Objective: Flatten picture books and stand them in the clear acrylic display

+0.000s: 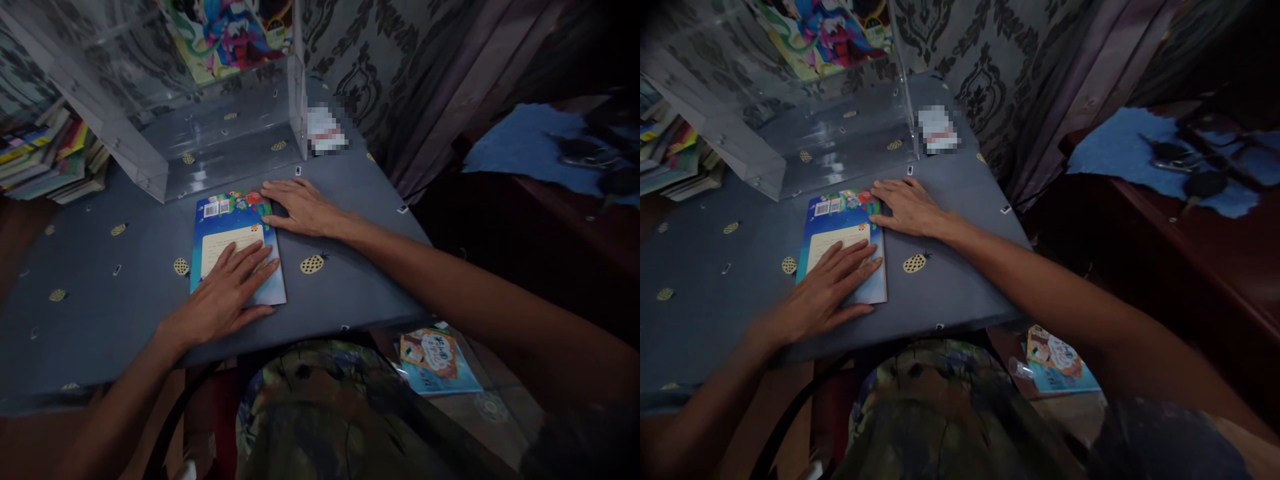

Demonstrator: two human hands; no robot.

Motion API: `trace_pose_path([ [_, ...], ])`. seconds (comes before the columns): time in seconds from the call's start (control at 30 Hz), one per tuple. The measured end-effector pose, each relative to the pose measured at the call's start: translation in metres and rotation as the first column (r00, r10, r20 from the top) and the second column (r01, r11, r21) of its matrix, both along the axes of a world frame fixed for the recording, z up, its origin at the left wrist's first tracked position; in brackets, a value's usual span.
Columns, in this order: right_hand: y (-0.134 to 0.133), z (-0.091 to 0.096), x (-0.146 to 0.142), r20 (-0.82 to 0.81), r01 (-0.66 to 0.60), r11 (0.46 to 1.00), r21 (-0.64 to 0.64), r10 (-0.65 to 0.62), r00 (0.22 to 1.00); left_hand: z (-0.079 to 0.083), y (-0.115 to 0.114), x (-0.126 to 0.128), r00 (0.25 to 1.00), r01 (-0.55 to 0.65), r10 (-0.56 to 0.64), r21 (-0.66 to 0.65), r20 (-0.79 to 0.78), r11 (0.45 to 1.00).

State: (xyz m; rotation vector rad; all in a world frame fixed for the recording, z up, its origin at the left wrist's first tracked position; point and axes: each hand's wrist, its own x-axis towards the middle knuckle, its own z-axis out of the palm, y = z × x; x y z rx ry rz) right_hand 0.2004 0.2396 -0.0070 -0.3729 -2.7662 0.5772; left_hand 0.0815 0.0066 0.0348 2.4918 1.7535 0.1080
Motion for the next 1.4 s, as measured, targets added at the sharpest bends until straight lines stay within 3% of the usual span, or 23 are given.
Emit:
trace_pose_path([
  [0.2, 0.000, 0.004, -0.003, -0.009, 0.006, 1.000, 0.023, -0.006, 1.000, -0.004, 0.005, 0.006, 0.999, -0.040, 0.041, 0.029, -0.012, 0.999],
  [0.33, 0.002, 0.006, -0.006, 0.004, 0.025, 0.999, 0.046, -0.025, 1.000, 0.002, 0.011, 0.004, 0.999, -0.040, 0.040, 0.040, 0.003, 0.998],
  [0.5, 0.002, 0.005, -0.006, 0.001, 0.026, 0.998, 0.065, -0.026, 1.000, 0.011, 0.031, -0.013, 0.995, -0.028, 0.026, 0.014, 0.093, 1.000],
  [0.6, 0.002, 0.006, -0.006, 0.016, 0.030, 0.997, 0.071, -0.031, 0.999, 0.007, 0.054, -0.032, 0.985, -0.148, 0.139, 0.083, 0.101, 0.985],
  [0.77, 0.001, 0.007, -0.005, 0.014, 0.030, 0.997, 0.074, -0.031, 0.999, -0.004, 0.083, -0.060, 0.920, -0.384, 0.392, 0.217, 0.008, 0.897],
  [0.93, 0.002, 0.007, -0.005, 0.013, 0.016, 0.996, 0.088, -0.017, 1.000, -0.004, 0.078, -0.078, 0.772, -0.597, 0.634, 0.293, -0.046, 0.747],
  [1.0, 0.003, 0.006, -0.005, 0.007, 0.011, 0.996, 0.087, -0.011, 1.000, -0.004, 0.073, -0.082, 0.739, -0.639, 0.672, 0.275, -0.039, 0.719],
  [1.13, 0.003, 0.005, -0.005, 0.005, 0.019, 0.997, 0.078, -0.020, 1.000, -0.002, 0.071, -0.084, 0.742, -0.640, 0.669, 0.251, -0.046, 0.727],
  [1.3, 0.003, 0.004, -0.005, -0.023, 0.012, 0.998, 0.060, -0.011, 1.000, -0.001, 0.080, -0.075, 0.733, -0.573, 0.649, 0.330, -0.204, 0.750],
  [1.4, 0.004, 0.003, -0.005, -0.026, 0.032, 0.999, 0.042, -0.031, 0.999, 0.001, 0.088, -0.065, 0.789, -0.521, 0.588, 0.312, -0.178, 0.794],
])
